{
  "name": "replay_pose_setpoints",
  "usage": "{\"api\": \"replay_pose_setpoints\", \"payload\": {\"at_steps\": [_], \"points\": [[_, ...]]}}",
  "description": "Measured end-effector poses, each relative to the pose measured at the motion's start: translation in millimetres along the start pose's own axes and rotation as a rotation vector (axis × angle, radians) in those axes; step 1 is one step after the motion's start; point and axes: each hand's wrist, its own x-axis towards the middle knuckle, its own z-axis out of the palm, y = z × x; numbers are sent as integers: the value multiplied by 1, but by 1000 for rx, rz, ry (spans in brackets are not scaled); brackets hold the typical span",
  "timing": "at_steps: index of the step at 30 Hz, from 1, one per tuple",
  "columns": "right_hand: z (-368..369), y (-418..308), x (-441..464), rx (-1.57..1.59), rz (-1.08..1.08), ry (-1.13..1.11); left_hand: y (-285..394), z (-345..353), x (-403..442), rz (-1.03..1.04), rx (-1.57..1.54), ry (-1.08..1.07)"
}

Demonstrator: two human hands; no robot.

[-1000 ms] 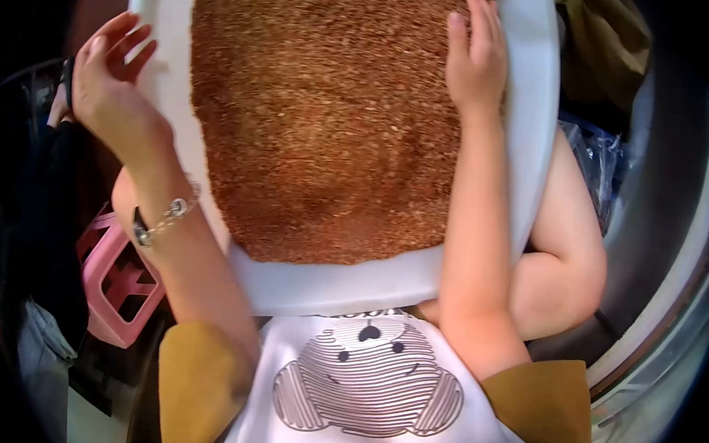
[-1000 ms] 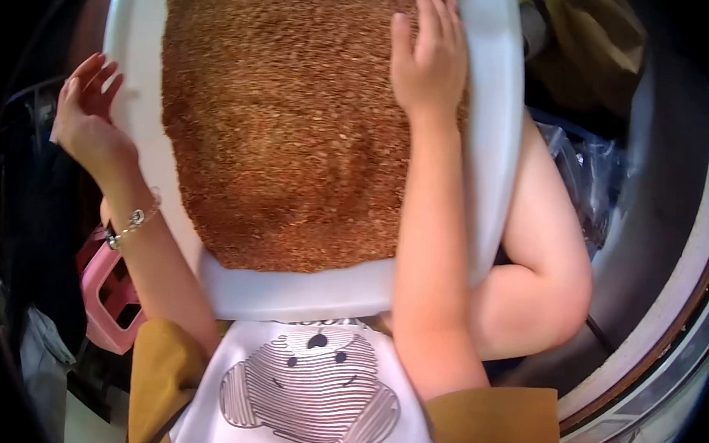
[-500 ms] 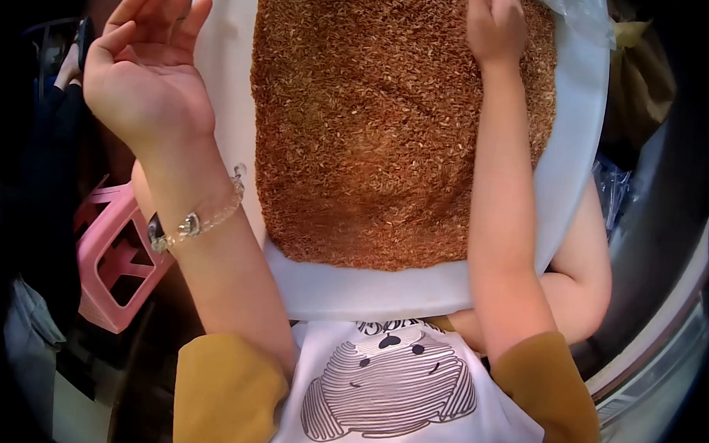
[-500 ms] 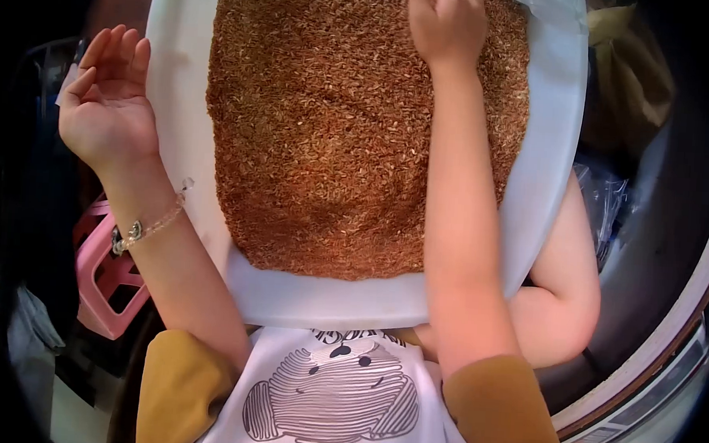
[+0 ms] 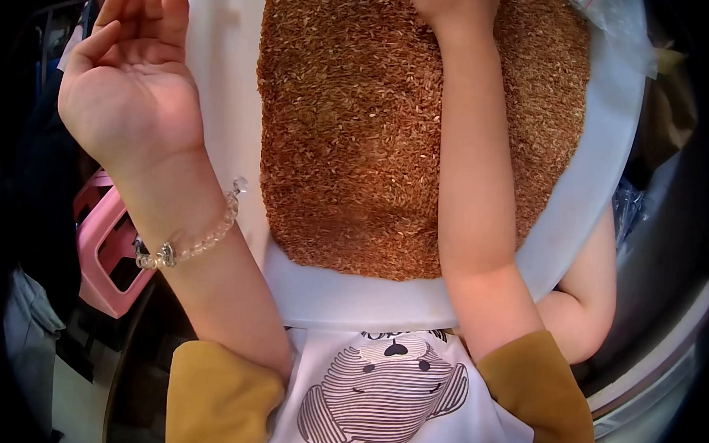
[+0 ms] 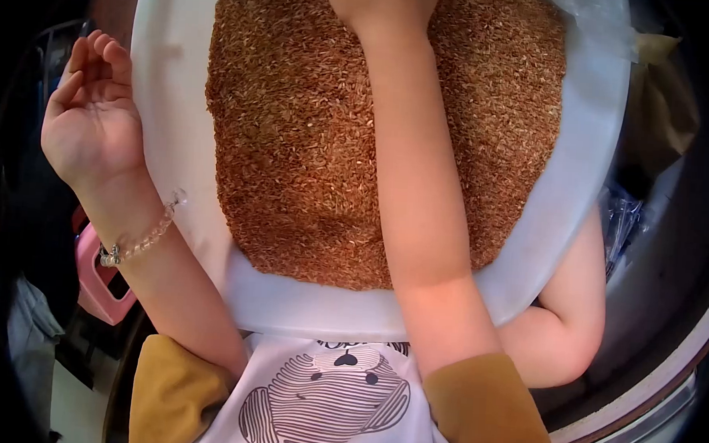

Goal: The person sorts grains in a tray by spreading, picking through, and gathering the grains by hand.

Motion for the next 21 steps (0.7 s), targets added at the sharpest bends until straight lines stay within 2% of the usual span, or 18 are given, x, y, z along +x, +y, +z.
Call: {"api": "replay_pose_setpoints", "payload": {"at_steps": [3, 7, 11, 14, 17, 19, 20, 21], "points": [[8, -15, -2, 71, -2, 44, 2, 1, 0, -13, 40, -11], [8, -46, -8, 194, -20, -59, -1, 7, -3, -8, 59, -31], [19, -76, -17, 456, -21, 64, 0, 6, -4, 9, 118, -32], [27, -96, -26, 700, 97, 120, -6, 10, -7, -27, 40, -145], [6, -117, -41, 970, 194, 207, -6, 15, -5, 55, 212, 56], [9, -124, -51, 1183, 285, 118, -9, 20, -6, 74, 240, 98], [34, -144, -53, 1117, 311, 386, -12, 25, -7, 95, 266, 131], [34, -146, -57, 1099, 282, 376, -14, 28, -8, 115, 292, 165]]}}
